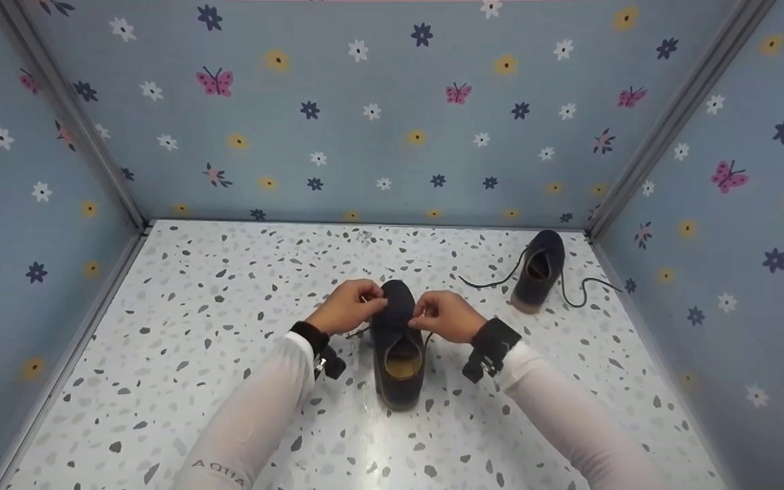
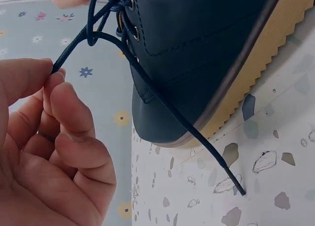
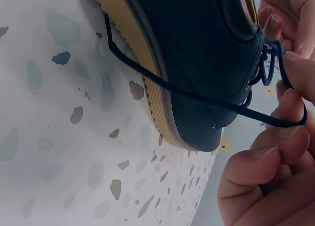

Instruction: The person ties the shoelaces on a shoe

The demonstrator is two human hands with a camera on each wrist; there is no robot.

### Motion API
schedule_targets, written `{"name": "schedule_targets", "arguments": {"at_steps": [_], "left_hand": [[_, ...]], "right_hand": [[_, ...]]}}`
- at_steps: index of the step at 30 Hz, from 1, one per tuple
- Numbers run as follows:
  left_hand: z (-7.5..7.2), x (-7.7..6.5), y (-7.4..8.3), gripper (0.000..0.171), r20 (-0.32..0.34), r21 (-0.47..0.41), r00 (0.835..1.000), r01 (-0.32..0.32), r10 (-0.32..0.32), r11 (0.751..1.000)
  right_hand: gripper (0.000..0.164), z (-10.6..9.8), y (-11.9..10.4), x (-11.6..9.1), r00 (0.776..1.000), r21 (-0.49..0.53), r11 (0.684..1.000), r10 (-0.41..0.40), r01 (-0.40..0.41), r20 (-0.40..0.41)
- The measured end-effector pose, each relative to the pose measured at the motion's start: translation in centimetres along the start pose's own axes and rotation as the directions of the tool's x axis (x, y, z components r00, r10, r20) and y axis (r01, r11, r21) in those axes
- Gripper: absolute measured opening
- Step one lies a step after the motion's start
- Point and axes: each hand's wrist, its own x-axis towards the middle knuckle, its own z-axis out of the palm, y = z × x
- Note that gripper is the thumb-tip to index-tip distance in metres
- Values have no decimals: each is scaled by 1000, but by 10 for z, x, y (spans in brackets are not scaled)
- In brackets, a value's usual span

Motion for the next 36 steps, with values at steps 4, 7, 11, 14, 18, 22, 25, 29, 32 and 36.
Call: {"name": "schedule_targets", "arguments": {"at_steps": [4,7,11,14,18,22,25,29,32,36], "left_hand": [[-1,-4,0,12,17,-41,1000,-13,13,999],[-2,-5,1,11,30,-61,999,-31,32,998],[-3,-8,2,10,42,-56,998,-48,51,997],[-4,-12,3,11,56,-36,997,-57,59,998],[-6,-15,4,11,83,-11,993,-78,78,997],[-9,-20,4,9,117,10,988,-104,102,995],[-11,-24,4,7,155,27,979,-136,130,990],[-9,-30,4,6,209,47,963,-182,168,982],[-5,-33,5,6,236,70,954,-208,187,976],[1,-38,4,7,260,116,944,-242,205,963]], "right_hand": [[24,-2,-1,6,1000,-41,999,5,-4,21],[31,-1,-4,11,999,-87,996,-12,15,34],[29,2,-10,17,997,-123,991,-38,45,61],[23,3,-13,19,995,-131,989,-59,68,75],[14,4,-14,19,996,-141,988,-53,62,66],[15,3,-14,18,998,-163,985,-46,53,45],[17,3,-14,15,998,-206,976,-63,66,22],[18,7,-12,12,994,-287,953,-107,96,-24],[20,11,-11,9,984,-374,918,-167,130,-68],[24,18,-7,5,951,-529,830,-283,178,-124]]}}
